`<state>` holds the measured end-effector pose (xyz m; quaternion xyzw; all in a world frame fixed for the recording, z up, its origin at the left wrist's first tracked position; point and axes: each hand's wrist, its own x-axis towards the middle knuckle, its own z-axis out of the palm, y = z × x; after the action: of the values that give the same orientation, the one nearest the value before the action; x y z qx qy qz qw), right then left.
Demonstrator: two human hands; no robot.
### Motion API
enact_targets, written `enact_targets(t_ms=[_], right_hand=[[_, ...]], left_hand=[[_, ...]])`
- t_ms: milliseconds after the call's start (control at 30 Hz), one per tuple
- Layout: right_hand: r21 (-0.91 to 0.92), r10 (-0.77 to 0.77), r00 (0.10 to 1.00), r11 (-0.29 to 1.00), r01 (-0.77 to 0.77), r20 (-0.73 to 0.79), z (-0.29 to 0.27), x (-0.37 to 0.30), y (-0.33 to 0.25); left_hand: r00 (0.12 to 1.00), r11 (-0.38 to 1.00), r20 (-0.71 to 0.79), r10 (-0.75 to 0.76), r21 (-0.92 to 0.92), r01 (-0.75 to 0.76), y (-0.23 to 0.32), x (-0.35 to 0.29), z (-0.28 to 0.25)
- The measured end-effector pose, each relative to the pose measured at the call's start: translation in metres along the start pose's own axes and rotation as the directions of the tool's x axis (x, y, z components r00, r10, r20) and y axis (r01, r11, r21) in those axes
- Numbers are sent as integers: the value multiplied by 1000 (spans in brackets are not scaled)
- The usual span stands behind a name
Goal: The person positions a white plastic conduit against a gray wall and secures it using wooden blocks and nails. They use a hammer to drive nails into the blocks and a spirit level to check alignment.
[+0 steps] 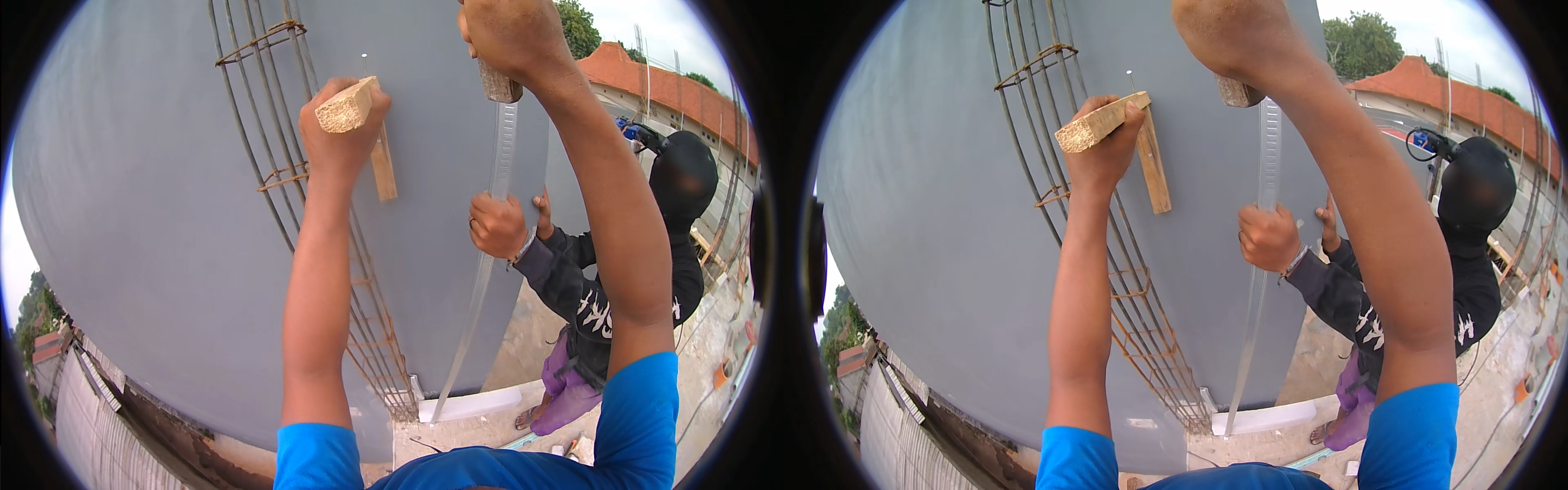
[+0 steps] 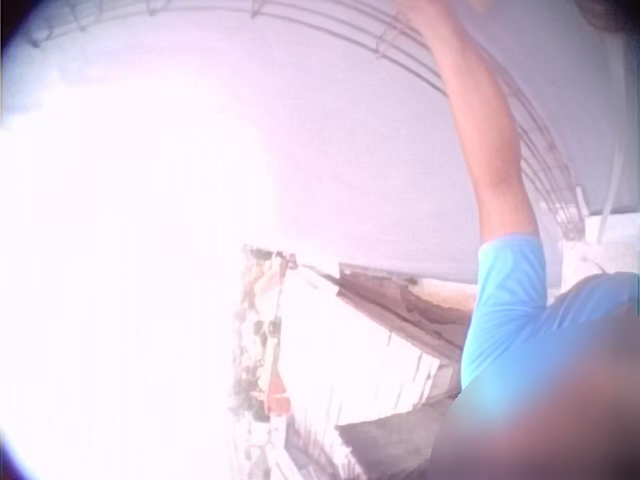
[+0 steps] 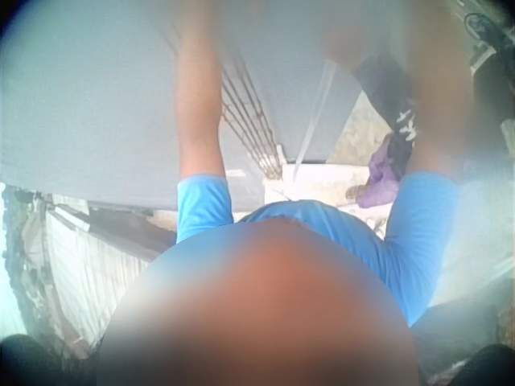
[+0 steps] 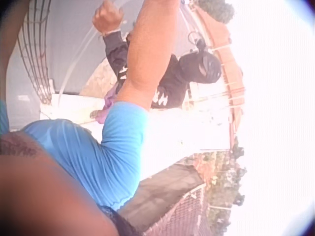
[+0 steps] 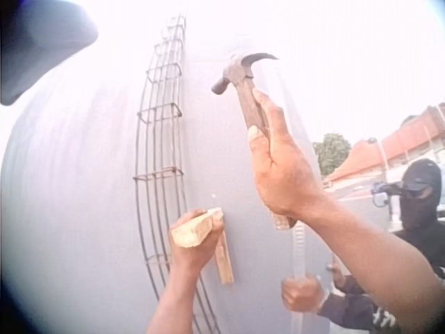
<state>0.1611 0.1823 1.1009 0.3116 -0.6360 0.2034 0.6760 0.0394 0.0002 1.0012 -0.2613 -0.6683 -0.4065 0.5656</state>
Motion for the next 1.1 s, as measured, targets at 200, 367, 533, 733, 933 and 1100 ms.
enact_targets(t_ms=[200,367,533,733,933,1100], right_hand=[[-78,415,725,889,-450,550,37,-75,33],[23,513,686,792,-610,517,6,-51,27],[41,455,712,827,-560,535,7,-15,36],[15,428,628,819,-573,650,12,-5,12],[75,489,581,720,-690,650,6,-17,26],[63,483,590,737,-673,646,4,-6,27]], left_hand=[[996,996,-61,67,-47,-70,-6,1,5],[998,999,-38,46,-17,-47,1,0,9],[997,997,-27,78,-11,-79,1,1,5],[995,996,-60,74,-46,-76,-1,0,8],[997,996,-69,41,-74,-46,-5,-1,9],[999,999,-4,37,-9,-37,-14,2,3]])
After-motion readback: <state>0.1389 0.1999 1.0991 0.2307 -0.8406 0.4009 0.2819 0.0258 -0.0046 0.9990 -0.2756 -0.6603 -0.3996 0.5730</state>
